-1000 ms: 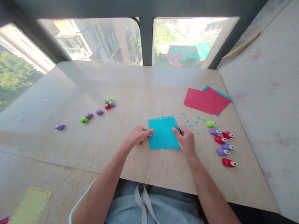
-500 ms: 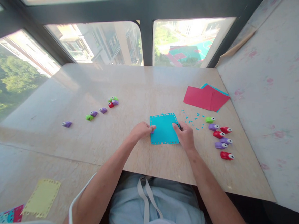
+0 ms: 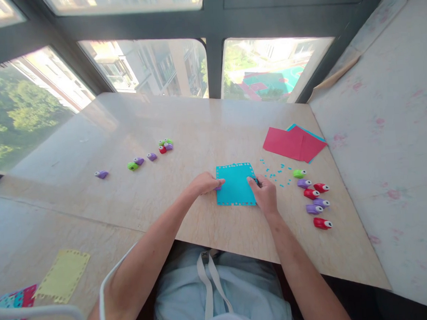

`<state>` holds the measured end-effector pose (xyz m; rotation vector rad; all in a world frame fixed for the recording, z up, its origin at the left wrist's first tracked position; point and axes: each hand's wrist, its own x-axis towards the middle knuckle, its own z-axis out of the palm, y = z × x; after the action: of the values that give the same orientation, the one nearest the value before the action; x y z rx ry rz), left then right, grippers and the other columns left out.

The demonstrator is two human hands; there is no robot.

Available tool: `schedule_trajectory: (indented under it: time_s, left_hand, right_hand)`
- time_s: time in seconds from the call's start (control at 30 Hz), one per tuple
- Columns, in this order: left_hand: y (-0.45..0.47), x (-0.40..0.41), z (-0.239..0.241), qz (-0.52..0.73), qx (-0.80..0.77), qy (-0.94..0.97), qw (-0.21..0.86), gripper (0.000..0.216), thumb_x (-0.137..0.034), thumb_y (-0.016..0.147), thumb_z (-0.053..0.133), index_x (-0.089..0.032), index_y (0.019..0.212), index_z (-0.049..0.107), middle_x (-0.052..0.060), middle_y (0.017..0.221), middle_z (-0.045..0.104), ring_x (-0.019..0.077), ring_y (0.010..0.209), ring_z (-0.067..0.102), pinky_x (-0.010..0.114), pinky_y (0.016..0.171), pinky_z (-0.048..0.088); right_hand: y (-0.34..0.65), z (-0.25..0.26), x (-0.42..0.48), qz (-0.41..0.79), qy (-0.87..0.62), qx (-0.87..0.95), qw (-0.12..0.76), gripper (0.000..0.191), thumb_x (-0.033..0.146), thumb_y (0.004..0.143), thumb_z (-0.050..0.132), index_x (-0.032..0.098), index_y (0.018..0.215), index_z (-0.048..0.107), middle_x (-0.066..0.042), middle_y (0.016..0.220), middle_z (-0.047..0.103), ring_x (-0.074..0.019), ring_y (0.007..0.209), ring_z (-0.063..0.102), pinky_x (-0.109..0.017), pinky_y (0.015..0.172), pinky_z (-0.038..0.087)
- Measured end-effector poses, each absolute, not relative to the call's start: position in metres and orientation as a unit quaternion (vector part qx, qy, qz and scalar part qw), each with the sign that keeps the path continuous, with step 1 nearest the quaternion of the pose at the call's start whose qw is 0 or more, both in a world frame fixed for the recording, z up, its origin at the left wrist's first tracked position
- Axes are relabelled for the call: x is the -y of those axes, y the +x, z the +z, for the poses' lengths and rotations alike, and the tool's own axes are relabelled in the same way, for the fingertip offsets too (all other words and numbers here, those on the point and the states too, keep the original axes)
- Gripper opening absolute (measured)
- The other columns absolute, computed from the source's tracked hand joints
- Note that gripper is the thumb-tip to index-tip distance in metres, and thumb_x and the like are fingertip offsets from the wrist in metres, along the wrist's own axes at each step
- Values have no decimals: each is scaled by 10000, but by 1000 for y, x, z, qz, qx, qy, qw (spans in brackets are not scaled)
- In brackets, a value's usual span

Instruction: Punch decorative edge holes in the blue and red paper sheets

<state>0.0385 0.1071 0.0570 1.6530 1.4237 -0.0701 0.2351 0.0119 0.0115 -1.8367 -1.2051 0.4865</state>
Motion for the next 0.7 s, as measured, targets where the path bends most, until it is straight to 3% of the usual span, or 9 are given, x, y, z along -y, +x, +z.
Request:
schedule_trajectory:
  time_s: [0.17, 0.27, 0.33, 0.5, 0.6, 0.7]
  left_hand:
    - [34, -105, 57, -34, -582, 640, 501, 522, -641, 762, 605, -212, 494, 477, -20, 374, 328, 138, 368, 356, 282, 445, 258]
    - [27, -99, 52, 46, -597, 628, 497, 609, -773, 754, 516, -206, 534, 473, -19, 423, 352, 135, 412, 384, 270, 459, 261]
    - [21, -93, 48, 121, -600, 646, 456, 608, -785, 755, 506, -188, 647, 550, -8, 508, 436, 145, 492, 449, 257, 492, 294]
    - [9, -80, 38, 172, -478, 779, 367, 452, -495, 774, 693, -215, 1126, 641, 32, 859, 599, 168, 725, 564, 273, 682, 425]
    - [6, -77, 34, 151, -452, 818, 323, 273, -298, 845, 613, -221, 1102, 663, 69, 1030, 588, 154, 730, 560, 299, 744, 442]
    - [4, -77, 32, 162, -461, 815, 310, 268, -188, 856, 544, -212, 1101, 649, 78, 1085, 577, 148, 731, 562, 304, 760, 451]
  right_hand:
    - [235, 11, -11, 201, -733, 485, 433, 400, 539, 818, 486, 176, 754, 639, 30, 592, 464, -133, 581, 415, -262, 588, 338]
    - [235, 11, -11, 197, -733, 485, 434, 393, 537, 815, 487, 180, 726, 625, 36, 576, 441, -131, 570, 396, -259, 572, 323]
    - [236, 11, -11, 195, -731, 487, 436, 385, 532, 812, 491, 180, 724, 621, 32, 584, 449, -132, 574, 395, -260, 572, 322]
    - [236, 10, -11, 197, -728, 490, 438, 352, 508, 824, 506, 187, 710, 598, 40, 592, 421, -130, 582, 387, -257, 578, 319]
    - [237, 10, -10, 199, -726, 491, 438, 346, 504, 836, 504, 195, 697, 574, 45, 594, 394, -127, 585, 376, -254, 578, 317]
    - [237, 11, -9, 197, -726, 491, 439, 353, 508, 836, 502, 204, 658, 524, 49, 593, 353, -125, 584, 353, -253, 570, 306]
